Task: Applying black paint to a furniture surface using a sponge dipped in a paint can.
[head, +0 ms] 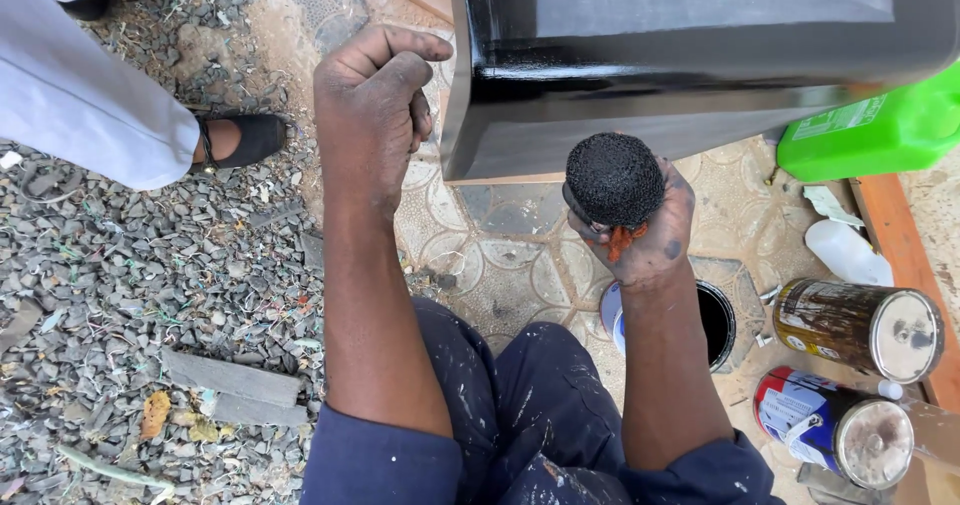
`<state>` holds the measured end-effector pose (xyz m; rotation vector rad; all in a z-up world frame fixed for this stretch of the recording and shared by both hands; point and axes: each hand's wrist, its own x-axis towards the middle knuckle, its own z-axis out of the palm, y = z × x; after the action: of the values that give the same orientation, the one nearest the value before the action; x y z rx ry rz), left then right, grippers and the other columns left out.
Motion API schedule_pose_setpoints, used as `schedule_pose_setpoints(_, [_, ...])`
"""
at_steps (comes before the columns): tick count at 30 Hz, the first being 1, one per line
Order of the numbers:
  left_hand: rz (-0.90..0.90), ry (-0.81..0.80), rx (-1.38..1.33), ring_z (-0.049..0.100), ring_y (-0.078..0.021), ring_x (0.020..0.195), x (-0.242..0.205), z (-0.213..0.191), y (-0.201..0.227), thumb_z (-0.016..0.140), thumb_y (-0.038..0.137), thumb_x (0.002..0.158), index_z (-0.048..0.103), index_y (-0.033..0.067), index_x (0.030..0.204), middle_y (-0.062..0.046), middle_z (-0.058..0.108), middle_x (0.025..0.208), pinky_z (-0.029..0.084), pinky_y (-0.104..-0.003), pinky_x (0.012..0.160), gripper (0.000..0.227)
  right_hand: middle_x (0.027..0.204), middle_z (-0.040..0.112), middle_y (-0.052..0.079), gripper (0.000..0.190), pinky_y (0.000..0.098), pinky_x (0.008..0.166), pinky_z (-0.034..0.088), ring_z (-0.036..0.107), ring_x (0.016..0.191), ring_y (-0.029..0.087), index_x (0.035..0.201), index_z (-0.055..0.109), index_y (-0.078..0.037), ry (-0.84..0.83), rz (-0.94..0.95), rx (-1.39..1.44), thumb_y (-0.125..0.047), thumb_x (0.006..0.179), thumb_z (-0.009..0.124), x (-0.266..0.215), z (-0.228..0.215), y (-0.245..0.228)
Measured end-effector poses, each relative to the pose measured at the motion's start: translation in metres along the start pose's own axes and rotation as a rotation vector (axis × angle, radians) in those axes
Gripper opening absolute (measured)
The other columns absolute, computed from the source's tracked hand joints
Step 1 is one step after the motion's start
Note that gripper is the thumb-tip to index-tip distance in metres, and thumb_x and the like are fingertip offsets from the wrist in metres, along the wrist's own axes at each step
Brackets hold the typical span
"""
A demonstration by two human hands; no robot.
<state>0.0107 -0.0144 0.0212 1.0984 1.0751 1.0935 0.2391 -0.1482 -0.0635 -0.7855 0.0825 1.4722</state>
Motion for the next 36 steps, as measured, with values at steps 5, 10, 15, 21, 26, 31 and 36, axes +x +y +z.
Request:
schedule_pose_setpoints(5, [0.043,-0.151,0.067,0.046,-0.0049,0.042,-0.008,-0.004,0.008,0.051,0.000,0.087,0.074,0.0060,0.086,-0.003,0.069,0.071,0.033,-0.019,0.039,0.024,0.084,0.052,0.012,0.025,0.0273,0.035,0.028,0.045,0.057,0.025,0.092,0.057,-0.008,-0.100,0.001,-0.015,-0.032,0.086,0.051,-0.010,0.019,0.005])
schedule_pose_setpoints(10, [-0.117,-0.593,0.331,0.041,-0.0060,0.042,-0.018,0.006,0.015,0.055,0.002,0.094,0.076,0.0097,0.091,-0.003,0.062,0.057,0.033,-0.021,0.040,0.023,0.078,0.062,0.017,0.041,0.0309,0.032,0.031,0.044,0.042,0.027,0.094,0.063,-0.004,0.039,-0.054,-0.014,-0.045,0.097,0.059,-0.005,-0.026,0.000])
schedule_pose_setpoints(15, [-0.449,-0.577,0.578,0.057,-0.0175,0.047,-0.020,0.020,0.006,0.055,0.012,0.082,0.076,0.0036,0.092,-0.017,0.066,0.062,0.041,-0.028,0.044,0.025,0.066,0.066,0.017,0.019,0.0396,0.045,0.059,0.065,0.054,0.033,0.083,0.068,-0.011,0.310,-0.370,-0.155,-0.028,0.085,0.076,0.005,-0.058,0.009])
schedule_pose_setpoints(21, [-0.406,-0.796,0.696,0.065,-0.0198,0.054,-0.036,0.054,-0.022,0.058,0.018,0.089,0.079,0.0081,0.109,-0.014,0.073,0.072,0.050,-0.032,0.054,0.031,0.109,0.074,0.024,0.008,0.0551,0.086,0.065,0.074,0.100,0.038,0.106,0.054,-0.010,0.046,-0.550,-0.138,-0.007,0.101,0.060,0.027,-0.088,0.026])
schedule_pose_setpoints(26, [-0.360,-0.943,0.776,0.066,-0.0195,0.051,-0.052,0.081,-0.002,0.056,0.025,0.088,0.079,0.0077,0.106,-0.012,0.073,0.071,0.051,-0.033,0.056,0.034,0.097,0.069,0.021,0.014,0.0473,0.074,0.064,0.072,0.089,0.038,0.100,0.051,-0.006,0.265,-0.552,-0.049,0.004,0.094,0.058,0.023,-0.079,0.029])
schedule_pose_setpoints(31, [-0.345,-1.066,0.761,0.064,-0.0217,0.053,-0.064,0.097,0.000,0.054,0.026,0.092,0.075,0.0013,0.114,-0.013,0.070,0.071,0.053,-0.033,0.059,0.039,0.082,0.065,0.013,0.015,0.0261,0.061,0.056,0.070,0.074,0.024,0.091,0.051,-0.007,0.388,-0.575,-0.219,0.001,0.096,0.062,0.015,-0.098,0.026])
schedule_pose_setpoints(36, [-0.358,-1.129,0.815,0.060,-0.0182,0.044,-0.059,0.105,-0.043,0.056,0.027,0.088,0.074,0.0029,0.092,-0.009,0.064,0.059,0.049,-0.032,0.049,0.031,0.086,0.071,0.021,0.049,0.0359,0.069,0.058,0.069,0.076,0.030,0.081,0.059,-0.006,0.283,-0.493,0.122,-0.049,0.103,0.049,-0.001,-0.084,0.022])
